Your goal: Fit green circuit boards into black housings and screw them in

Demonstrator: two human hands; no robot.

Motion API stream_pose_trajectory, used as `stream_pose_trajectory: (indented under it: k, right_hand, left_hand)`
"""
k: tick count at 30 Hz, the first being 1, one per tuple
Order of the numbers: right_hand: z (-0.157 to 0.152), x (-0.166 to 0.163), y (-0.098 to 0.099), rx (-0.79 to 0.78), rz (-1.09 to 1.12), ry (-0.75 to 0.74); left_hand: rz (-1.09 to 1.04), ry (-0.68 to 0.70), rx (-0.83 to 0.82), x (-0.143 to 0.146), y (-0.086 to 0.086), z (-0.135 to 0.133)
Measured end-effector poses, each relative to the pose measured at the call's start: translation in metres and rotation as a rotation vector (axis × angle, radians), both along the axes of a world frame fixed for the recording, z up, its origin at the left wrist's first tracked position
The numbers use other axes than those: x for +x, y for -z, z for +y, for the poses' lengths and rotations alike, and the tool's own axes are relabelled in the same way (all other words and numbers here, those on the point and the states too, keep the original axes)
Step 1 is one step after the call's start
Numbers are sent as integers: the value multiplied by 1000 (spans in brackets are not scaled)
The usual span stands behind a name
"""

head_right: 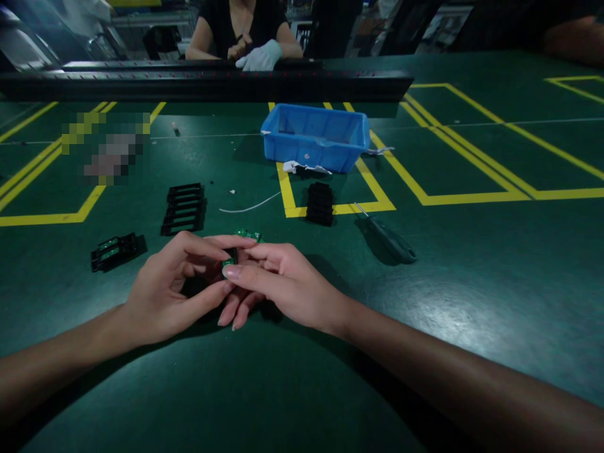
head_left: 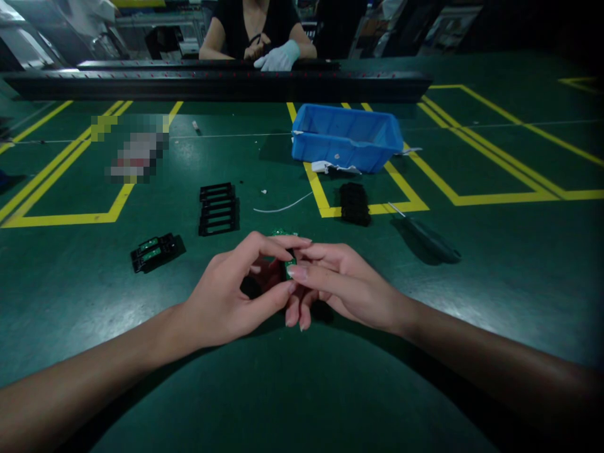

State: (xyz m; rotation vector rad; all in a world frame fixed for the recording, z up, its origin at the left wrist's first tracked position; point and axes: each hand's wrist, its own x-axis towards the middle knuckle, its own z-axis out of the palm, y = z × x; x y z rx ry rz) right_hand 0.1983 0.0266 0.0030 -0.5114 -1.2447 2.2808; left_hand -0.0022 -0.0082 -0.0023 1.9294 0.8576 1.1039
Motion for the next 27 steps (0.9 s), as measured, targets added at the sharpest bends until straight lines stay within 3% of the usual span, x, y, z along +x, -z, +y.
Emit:
stream_pose_trajectory:
  k: [27]
  right_hand:
    - [0, 1, 1, 29, 31, -24]
  left_hand:
    - [10, -1, 37, -1, 1, -1]
